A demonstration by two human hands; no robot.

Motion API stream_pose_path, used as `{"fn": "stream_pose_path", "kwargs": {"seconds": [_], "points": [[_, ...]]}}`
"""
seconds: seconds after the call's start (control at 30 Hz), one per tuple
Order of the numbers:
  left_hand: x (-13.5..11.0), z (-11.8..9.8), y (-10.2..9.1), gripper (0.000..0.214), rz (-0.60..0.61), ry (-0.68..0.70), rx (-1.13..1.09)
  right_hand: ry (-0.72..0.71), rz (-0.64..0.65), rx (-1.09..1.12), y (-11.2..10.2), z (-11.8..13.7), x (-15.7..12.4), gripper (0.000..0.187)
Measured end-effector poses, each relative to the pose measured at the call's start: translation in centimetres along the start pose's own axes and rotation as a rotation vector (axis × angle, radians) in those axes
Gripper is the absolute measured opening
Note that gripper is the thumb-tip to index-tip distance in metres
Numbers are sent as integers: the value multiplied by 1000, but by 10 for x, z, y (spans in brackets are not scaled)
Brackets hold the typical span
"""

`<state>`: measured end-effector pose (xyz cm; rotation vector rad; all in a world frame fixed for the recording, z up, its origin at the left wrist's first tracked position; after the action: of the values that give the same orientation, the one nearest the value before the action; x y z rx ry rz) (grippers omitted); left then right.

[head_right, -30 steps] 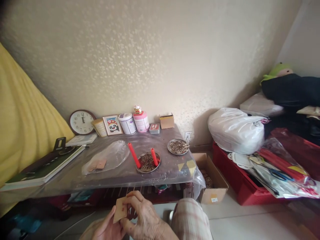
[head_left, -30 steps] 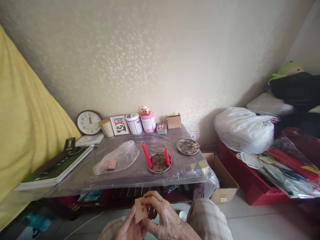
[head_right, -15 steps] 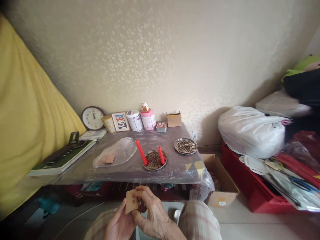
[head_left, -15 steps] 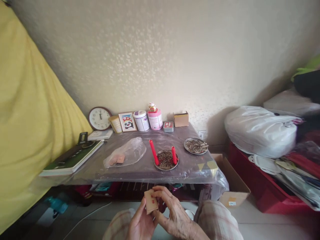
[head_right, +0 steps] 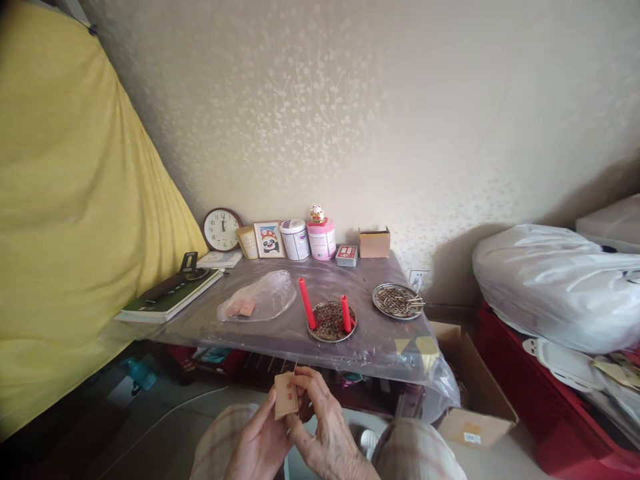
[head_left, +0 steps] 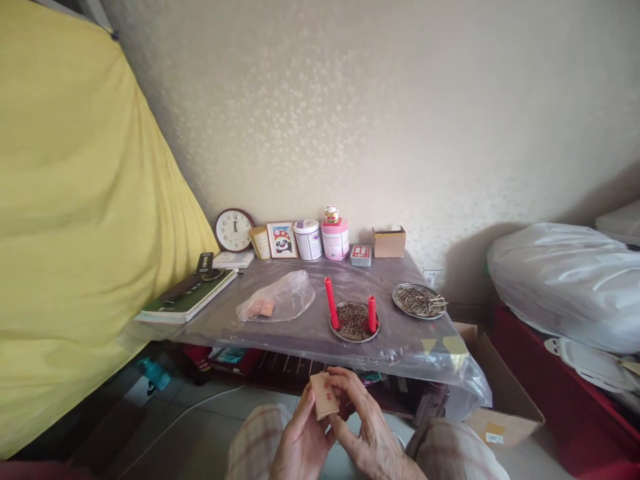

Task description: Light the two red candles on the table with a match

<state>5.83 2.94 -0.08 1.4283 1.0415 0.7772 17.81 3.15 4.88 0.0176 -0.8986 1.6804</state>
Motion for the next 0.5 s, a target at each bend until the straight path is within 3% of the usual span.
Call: {"fn": "stream_pose_path", "kwargs": {"seconds": [0.23,0.5], "points": [[-5,6,11,35,-34,45,52,39,-77,-14,1,5,1,42],[-5,5,9,43,-101,110,139,123,-106,67,5,1,1,43]]}}
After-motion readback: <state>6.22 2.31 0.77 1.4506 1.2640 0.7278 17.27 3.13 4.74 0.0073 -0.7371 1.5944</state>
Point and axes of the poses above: each hand's wrist, its own x-axis towards the middle knuckle, its own y-axis out of the palm, z = x × y, the point moved 4 cm from there along x, towards the middle knuckle, and after that the axes turned 15 degrees about -x, right-handed, at the moved point
